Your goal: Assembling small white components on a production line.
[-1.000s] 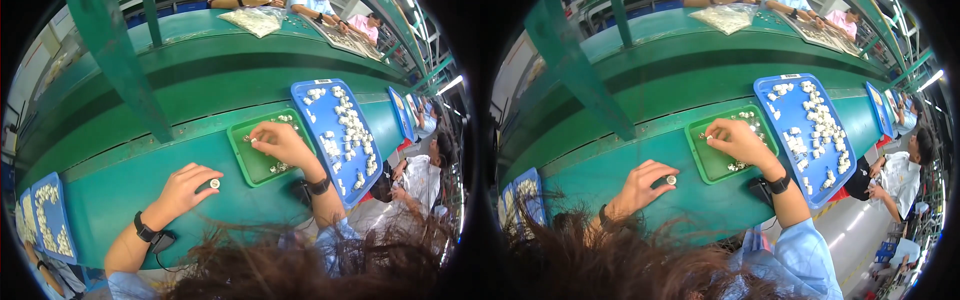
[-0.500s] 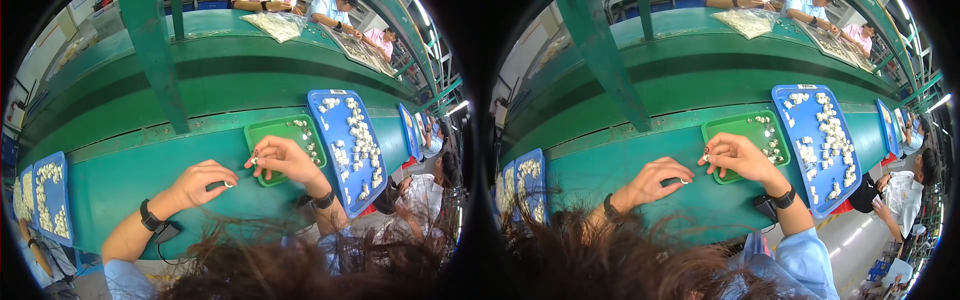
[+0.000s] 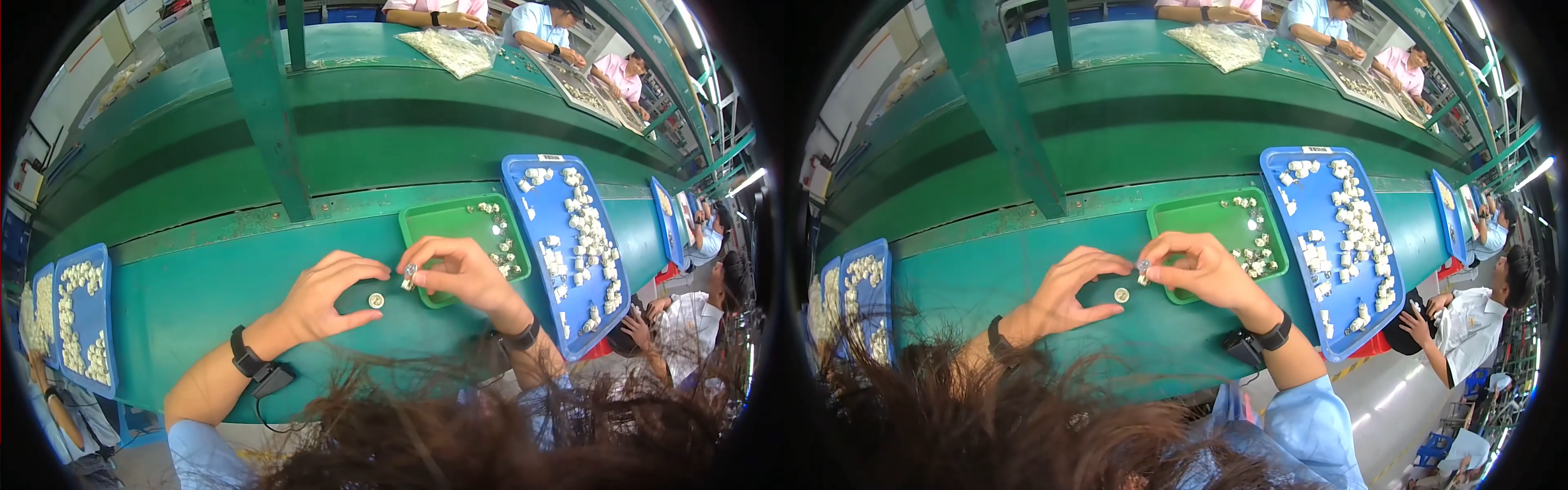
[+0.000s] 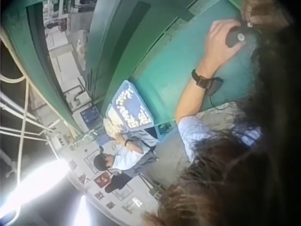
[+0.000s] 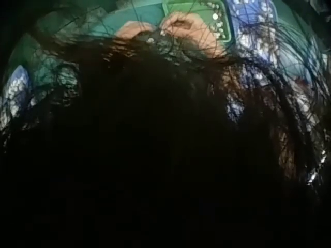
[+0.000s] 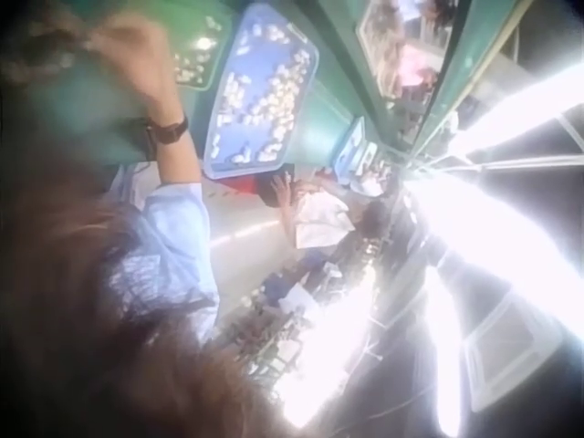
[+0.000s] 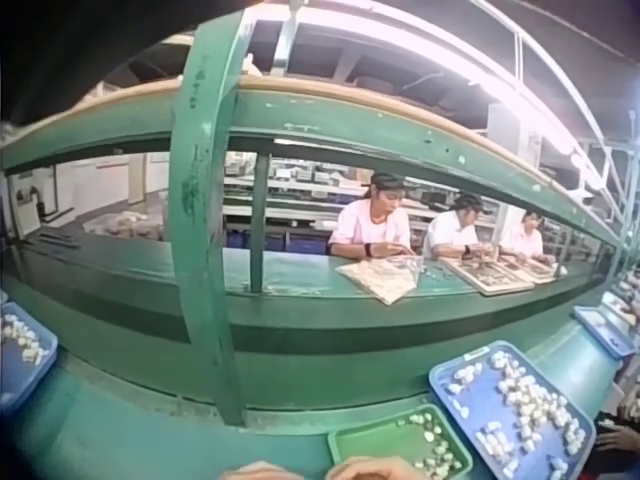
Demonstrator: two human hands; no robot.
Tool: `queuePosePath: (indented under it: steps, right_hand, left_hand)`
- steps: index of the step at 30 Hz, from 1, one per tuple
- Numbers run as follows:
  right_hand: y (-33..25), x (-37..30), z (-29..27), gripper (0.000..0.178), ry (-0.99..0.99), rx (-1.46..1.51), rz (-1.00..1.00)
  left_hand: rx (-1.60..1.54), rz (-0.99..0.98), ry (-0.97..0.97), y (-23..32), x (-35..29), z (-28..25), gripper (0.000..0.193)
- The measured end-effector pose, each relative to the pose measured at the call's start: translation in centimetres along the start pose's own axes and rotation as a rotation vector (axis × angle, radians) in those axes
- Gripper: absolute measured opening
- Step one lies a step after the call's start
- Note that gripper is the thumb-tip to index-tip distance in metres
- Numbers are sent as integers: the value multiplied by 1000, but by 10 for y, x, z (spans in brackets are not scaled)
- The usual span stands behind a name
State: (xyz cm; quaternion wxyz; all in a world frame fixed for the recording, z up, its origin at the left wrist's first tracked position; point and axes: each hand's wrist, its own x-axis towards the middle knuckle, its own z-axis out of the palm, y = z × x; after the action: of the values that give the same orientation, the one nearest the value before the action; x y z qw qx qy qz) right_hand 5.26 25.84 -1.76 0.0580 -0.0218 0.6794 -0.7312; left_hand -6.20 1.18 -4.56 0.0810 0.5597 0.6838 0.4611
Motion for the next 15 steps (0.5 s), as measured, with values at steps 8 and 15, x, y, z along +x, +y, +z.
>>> queuePosePath:
  steps: [8, 15]
  right_hand:
    - [7, -3, 32, 9, -7, -121, -72]
    - [5, -4, 30, 9, -1, -423, -243]
  left_hand:
    - [-464, -368, 121, 24, -14, 23, 36]
    - [-518, -336, 183, 18, -16, 26, 29]
